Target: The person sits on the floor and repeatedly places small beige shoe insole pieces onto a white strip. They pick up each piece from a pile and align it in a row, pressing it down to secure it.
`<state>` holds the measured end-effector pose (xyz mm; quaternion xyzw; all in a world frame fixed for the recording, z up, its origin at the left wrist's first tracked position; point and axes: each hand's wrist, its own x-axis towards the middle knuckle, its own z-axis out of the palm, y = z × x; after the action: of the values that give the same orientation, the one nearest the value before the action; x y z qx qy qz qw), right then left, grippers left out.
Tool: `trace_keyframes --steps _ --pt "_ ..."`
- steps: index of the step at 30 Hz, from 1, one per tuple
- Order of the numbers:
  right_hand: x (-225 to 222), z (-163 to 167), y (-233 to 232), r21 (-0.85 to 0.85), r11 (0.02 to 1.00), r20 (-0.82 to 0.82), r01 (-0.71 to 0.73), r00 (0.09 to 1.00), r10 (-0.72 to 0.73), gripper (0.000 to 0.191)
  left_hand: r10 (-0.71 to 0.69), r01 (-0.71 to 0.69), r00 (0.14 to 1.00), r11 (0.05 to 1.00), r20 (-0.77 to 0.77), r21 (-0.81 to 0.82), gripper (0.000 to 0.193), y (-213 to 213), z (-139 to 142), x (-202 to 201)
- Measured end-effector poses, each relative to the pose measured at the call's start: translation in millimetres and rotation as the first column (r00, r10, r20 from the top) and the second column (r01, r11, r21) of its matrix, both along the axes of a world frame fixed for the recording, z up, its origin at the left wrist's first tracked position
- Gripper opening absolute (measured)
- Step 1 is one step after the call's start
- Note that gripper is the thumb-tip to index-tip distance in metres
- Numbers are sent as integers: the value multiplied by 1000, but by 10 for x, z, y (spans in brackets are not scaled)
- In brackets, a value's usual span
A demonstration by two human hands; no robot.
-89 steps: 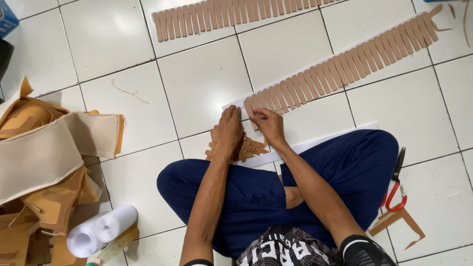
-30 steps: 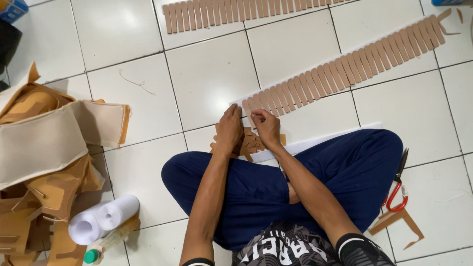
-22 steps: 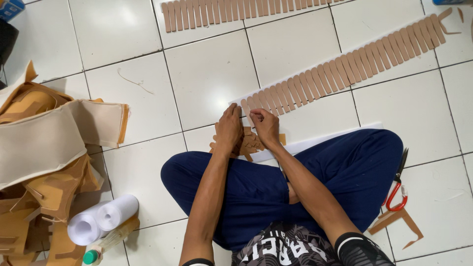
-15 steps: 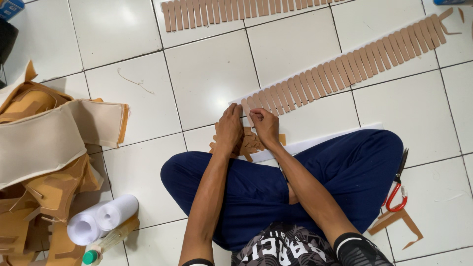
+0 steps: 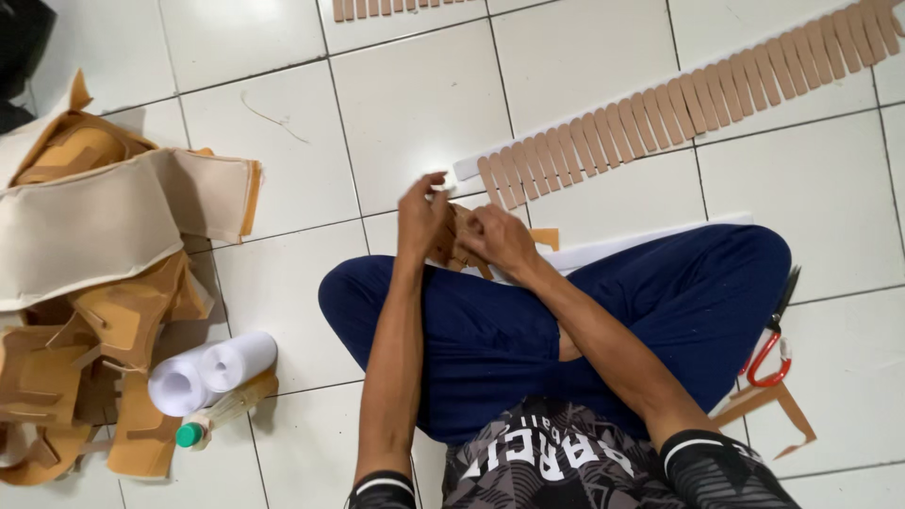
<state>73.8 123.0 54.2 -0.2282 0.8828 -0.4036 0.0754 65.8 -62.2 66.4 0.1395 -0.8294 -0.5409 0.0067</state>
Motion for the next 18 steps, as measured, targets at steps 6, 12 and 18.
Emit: trace_keyframes --steps 6,12,18 --pt "281 -43 -26 193 979 -217 -70 970 112 45 -105 108 994 930 29 -352 28 156 81 142" --pt "-58 18 293 -42 973 459 226 870 -182 36 -199 172 953 976 229 134 32 218 224 37" --pt "-101 113 504 -43 987 565 153 819 -103 34 -372 474 859 837 353 -272 28 220 250 36"
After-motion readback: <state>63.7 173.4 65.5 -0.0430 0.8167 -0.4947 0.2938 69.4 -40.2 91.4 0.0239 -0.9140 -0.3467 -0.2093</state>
